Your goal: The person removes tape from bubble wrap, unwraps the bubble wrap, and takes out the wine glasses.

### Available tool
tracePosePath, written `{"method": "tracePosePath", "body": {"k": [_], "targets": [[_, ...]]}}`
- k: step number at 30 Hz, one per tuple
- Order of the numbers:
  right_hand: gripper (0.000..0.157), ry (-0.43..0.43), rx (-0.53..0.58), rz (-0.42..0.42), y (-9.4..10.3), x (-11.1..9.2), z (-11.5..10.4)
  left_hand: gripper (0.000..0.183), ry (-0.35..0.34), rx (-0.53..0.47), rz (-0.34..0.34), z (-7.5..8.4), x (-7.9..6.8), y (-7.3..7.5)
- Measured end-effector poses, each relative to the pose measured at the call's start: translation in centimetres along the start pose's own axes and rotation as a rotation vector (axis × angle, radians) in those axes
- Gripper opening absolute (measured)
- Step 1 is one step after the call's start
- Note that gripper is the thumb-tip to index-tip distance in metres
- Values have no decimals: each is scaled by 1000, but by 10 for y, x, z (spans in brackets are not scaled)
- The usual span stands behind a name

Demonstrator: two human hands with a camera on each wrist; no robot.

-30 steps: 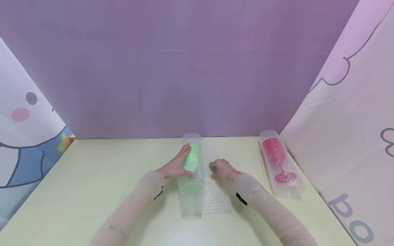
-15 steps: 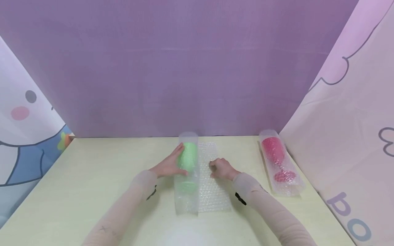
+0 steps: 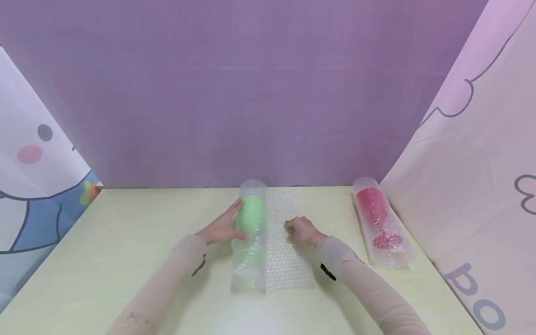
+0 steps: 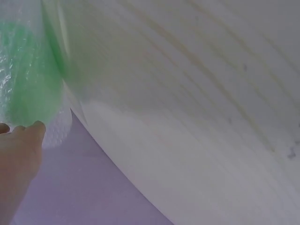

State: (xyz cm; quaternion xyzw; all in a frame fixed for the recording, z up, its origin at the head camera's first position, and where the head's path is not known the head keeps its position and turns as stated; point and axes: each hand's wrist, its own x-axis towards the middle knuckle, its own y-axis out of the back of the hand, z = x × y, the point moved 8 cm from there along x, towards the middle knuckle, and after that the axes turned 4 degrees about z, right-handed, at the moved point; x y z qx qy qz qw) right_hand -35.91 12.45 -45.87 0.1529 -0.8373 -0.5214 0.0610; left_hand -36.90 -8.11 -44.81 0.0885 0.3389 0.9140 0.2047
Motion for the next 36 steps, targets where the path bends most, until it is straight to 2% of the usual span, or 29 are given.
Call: {"method": "tracePosePath", "body": {"k": [5, 9, 14, 17, 20, 24, 29, 36], "targets": [[48, -4, 13, -4, -1, -1, 2, 110, 31, 11, -3, -2, -4, 4], [48, -3, 17, 4, -1, -1, 2, 103, 35, 0, -19, 10, -12, 9], [48, 11, 11, 12, -2, 0, 1, 94, -20, -16, -68, 39, -39, 3], [48, 10, 12, 8, -2, -1, 0, 93, -43, -24, -106, 54, -59, -9], [48, 6, 8, 4, -1, -1, 0, 96, -37, -40, -156, 62, -74, -21], [49, 8, 2, 5, 0, -1, 0, 101, -55, -51, -202, 65, -84, -34], [50, -4, 16, -2, -1, -1, 2, 109, -76, -37, -218, 63, -88, -44], [50, -17, 13, 6, -2, 0, 4, 110, -133, 35, -175, 64, -93, -47]]}}
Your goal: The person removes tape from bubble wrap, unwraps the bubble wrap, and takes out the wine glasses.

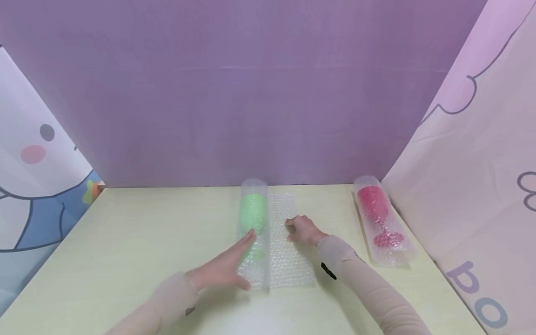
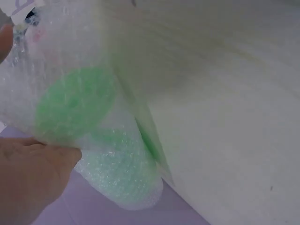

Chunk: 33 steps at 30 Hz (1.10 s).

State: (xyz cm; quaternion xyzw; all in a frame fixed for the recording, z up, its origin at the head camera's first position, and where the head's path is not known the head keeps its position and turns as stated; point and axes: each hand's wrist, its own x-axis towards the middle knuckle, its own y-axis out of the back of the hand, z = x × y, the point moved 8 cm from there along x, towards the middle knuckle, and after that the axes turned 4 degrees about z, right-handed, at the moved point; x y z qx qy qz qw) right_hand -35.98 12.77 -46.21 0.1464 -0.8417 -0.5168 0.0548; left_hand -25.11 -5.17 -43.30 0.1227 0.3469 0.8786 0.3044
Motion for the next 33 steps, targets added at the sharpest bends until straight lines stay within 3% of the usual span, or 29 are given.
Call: {"method": "tracePosePath", "body": {"k": [5, 16, 27, 33], "targets": [[50, 8, -12, 7, -1, 2, 1, 101, -7, 30, 53, -2, -2, 1], [48, 34, -10, -3, 3, -3, -6, 82, -14, -57, 117, -5, -6, 7], [49, 9, -8, 3, 3, 0, 0, 79, -70, -50, 273, -5, -23, 27], [47, 17, 4, -14, 0, -1, -3, 70, 3, -71, 361, -20, -39, 38]]}}
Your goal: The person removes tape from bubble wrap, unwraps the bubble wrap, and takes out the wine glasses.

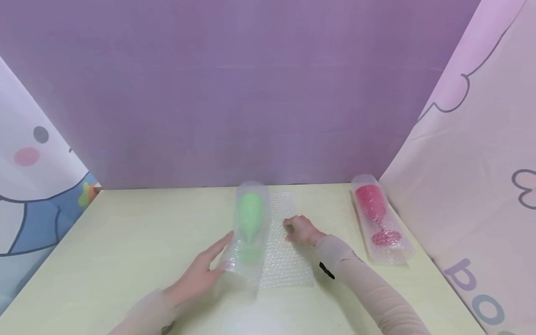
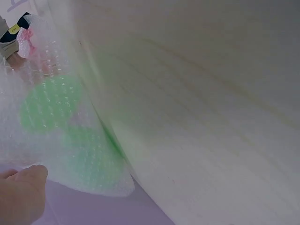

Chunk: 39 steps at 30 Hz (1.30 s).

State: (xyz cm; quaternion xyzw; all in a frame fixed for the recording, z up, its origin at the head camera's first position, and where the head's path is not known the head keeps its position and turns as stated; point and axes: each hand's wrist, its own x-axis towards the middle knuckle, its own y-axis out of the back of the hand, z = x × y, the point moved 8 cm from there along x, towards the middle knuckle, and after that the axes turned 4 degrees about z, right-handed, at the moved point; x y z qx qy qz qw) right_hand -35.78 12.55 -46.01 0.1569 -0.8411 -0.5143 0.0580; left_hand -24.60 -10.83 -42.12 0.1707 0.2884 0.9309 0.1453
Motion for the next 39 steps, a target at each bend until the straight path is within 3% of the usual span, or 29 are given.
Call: {"method": "tracePosePath", "body": {"k": [4, 16, 24, 29, 36, 39], "targets": [[47, -6, 5, -5, -1, 1, 1, 64, 38, -53, 19, -7, -4, 7], [49, -30, 24, -20, -2, 2, 4, 55, 44, -140, 74, -10, -11, 20], [49, -9, 13, -10, -1, 1, 4, 49, 85, -107, 161, -8, -17, 38], [51, -8, 24, -9, -1, 0, 2, 48, 90, -143, 195, -10, -23, 52], [51, -1, 10, 3, -1, 0, 3, 58, 74, -127, 253, -12, -29, 70], [51, -3, 7, 3, -1, 0, 3, 54, 81, -107, 268, -15, -31, 76]]}}
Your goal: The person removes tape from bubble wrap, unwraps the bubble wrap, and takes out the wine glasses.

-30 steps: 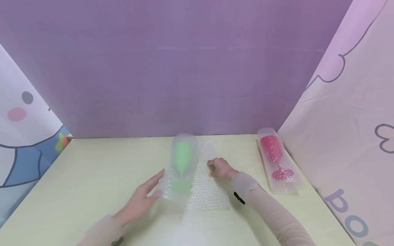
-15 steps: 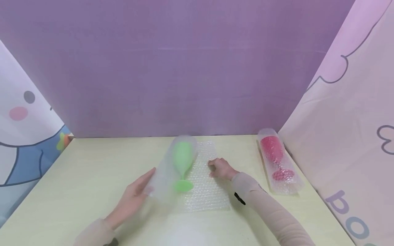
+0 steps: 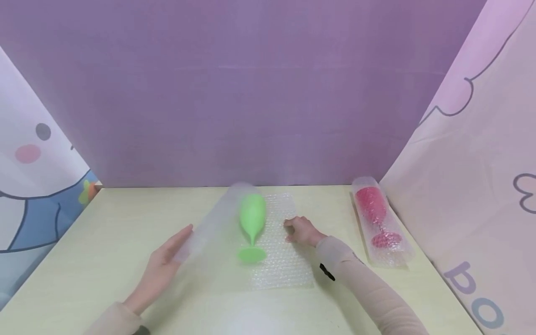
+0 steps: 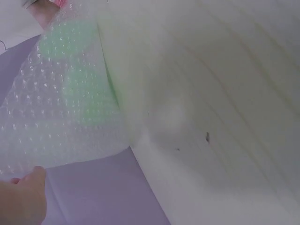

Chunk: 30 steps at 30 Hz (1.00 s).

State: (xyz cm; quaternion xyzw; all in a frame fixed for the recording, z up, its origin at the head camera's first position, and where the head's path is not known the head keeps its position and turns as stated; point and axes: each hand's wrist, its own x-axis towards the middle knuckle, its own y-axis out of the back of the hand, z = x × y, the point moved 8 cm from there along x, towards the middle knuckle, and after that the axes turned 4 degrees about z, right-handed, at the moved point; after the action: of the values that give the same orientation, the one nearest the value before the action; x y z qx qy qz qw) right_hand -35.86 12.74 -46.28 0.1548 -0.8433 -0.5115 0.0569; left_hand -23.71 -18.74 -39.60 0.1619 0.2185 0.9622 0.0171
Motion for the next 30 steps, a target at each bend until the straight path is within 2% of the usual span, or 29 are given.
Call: {"method": "tracePosePath", "body": {"k": [2, 9, 16, 23, 30], "targets": [[51, -3, -2, 0, 0, -1, 0, 48, 15, 38, 10, -2, 0, 4], [50, -4, -7, 8, 1, -2, 0, 47, 95, 146, 35, -10, 0, 17], [50, 5, 0, 9, 1, -2, -2, 46, 119, 106, 58, -15, -7, 28], [50, 6, -3, 6, 1, -2, -2, 49, 184, 102, 77, -26, -9, 36], [50, -3, -2, 9, 1, -1, -1, 49, 184, 114, 123, -34, -9, 44]]}}
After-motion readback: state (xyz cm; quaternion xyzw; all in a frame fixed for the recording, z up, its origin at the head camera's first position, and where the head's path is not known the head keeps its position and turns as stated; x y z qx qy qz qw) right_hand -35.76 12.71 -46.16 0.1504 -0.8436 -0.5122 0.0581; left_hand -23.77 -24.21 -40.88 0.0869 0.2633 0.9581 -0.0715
